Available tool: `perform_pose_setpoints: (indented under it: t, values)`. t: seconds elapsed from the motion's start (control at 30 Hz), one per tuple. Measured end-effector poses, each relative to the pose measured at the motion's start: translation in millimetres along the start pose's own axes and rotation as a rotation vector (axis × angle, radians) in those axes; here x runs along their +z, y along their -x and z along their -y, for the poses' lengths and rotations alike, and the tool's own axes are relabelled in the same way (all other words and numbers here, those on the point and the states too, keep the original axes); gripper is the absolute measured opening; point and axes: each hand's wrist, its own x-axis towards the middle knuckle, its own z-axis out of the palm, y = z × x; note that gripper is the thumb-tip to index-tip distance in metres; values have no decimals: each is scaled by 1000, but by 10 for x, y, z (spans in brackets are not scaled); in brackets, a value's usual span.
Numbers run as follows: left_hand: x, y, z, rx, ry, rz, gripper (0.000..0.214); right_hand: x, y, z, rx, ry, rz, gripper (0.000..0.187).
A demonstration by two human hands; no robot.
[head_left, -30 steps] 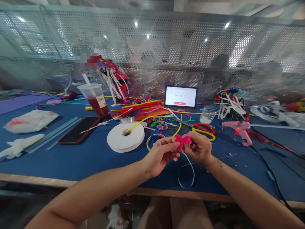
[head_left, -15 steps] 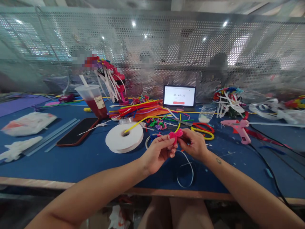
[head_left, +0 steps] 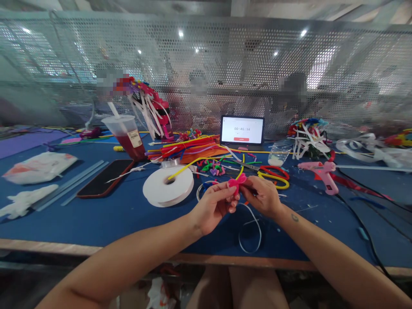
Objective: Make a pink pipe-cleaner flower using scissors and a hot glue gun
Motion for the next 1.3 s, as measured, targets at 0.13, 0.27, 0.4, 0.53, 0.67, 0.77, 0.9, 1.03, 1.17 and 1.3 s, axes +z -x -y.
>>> perform_pose_setpoints:
  t: [0.13,0.27,0.4,0.53,0.67,0.77,0.9,1.03,1.17,1.3]
  values:
    - [4,-4,5,-7,-4,12,19,-5,-1,9,-15,24,-20,9]
    - [-7,-16,11,-31,-8,25,27,-13,1,7,15,40,-33,6]
    - [-24,-16,17,-21,-50,21,26,-9,3,-7,37,26,-43,5]
    - [-25,-13,25,-8,-103,58,26,-10,4,-14,18,12,-35,4]
    - [-22,-18,31,3,-108,62,26,-19,1,-7,15,-8,-33,6]
    - [-25,-17,31,7,-109,54,27,-23,-1,6,21,23,-47,15]
    - [-33,-21,31,-3,-96,35,28,-32,-5,26,-5,-2,-36,12]
    - [-38,-29,28,-4,-117,33,28,-36,-5,34,-53,-27,-23,11]
    - [-32,-25,30,13,-133,31,29,-28,10,24,-86,-31,-32,12]
    - [-27,-19,43,6,-112,18,30,-11,39,2,-117,-21,-43,12]
